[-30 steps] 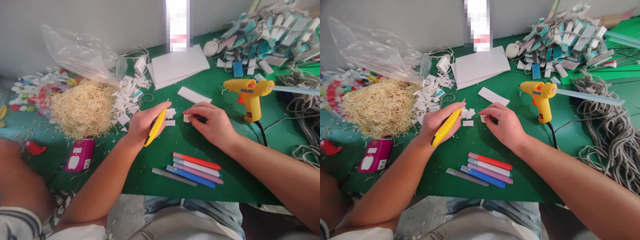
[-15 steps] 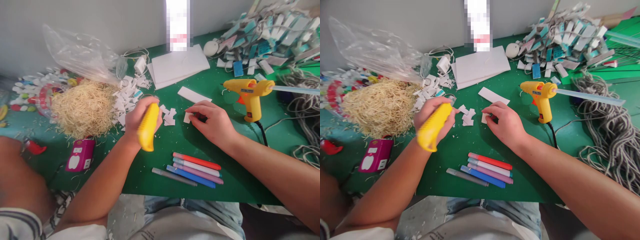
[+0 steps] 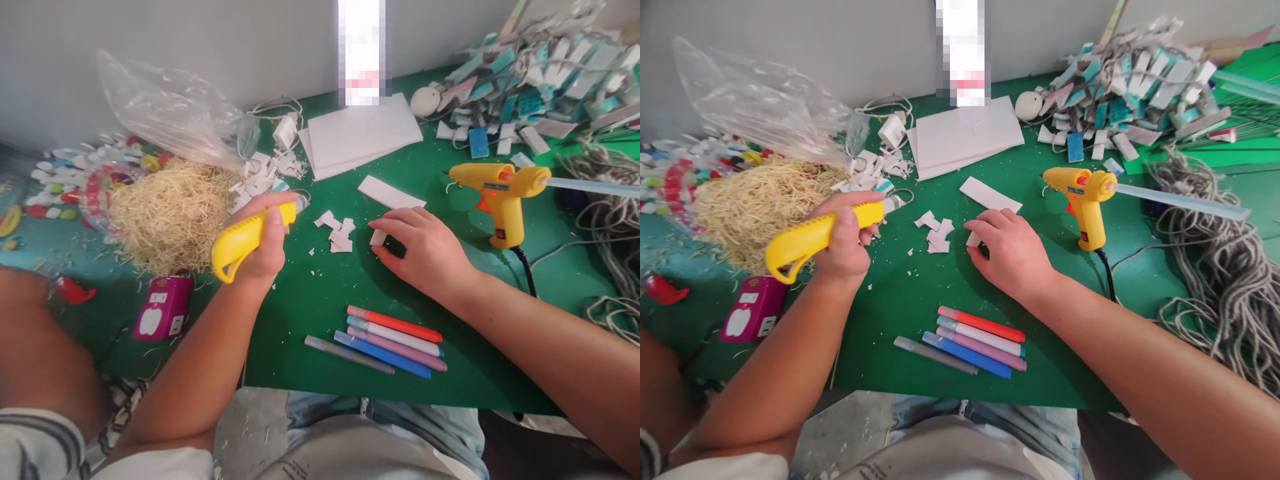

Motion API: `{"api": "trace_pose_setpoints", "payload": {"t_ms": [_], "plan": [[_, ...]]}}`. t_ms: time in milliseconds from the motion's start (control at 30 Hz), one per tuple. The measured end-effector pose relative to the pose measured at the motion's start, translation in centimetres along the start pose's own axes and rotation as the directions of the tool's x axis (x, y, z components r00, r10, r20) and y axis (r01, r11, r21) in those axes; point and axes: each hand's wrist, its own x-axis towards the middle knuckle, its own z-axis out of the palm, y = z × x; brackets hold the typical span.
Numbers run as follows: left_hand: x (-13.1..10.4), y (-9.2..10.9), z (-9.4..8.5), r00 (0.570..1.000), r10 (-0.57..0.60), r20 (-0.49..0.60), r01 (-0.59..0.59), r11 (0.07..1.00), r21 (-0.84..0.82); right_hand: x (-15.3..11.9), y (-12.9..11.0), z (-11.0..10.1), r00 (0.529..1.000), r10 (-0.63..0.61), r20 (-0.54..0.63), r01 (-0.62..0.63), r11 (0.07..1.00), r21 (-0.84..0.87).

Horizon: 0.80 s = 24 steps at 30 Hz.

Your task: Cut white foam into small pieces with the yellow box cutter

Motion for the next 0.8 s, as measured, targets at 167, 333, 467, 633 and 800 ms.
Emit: {"api": "trace_pose_setpoints", "payload": {"t_ms": [167, 333, 467, 633, 800], "plan": [[0.2, 0.1, 0.5, 0.996, -0.052, -0.079, 0.029, 0.961, -0.274, 0.0, -0.1, 0.0, 0.999, -0.024, -0.034, 0.025, 0.999, 0.040], [0.4, 0.5, 1.1, 0.981, -0.152, -0.118, 0.094, 0.914, -0.395, 0.0, -0.2, -0.1, 0.996, -0.076, -0.052, 0.081, 0.991, 0.110], [0.4, 0.3, 1.4, 0.971, -0.129, -0.199, 0.037, 0.911, -0.411, 0.1, -0.1, -0.1, 0.998, -0.053, -0.019, 0.055, 0.994, 0.091], [0.0, 0.1, 1.5, 0.963, -0.117, -0.243, 0.028, 0.939, -0.342, 0.2, 0.3, 0.0, 0.999, -0.035, 0.035, 0.031, 0.994, 0.104], [-0.3, 0.5, 1.4, 0.962, -0.077, -0.261, 0.014, 0.972, -0.234, 0.4, 0.2, -0.3, 0.997, -0.061, 0.038, 0.056, 0.991, 0.124]]}}
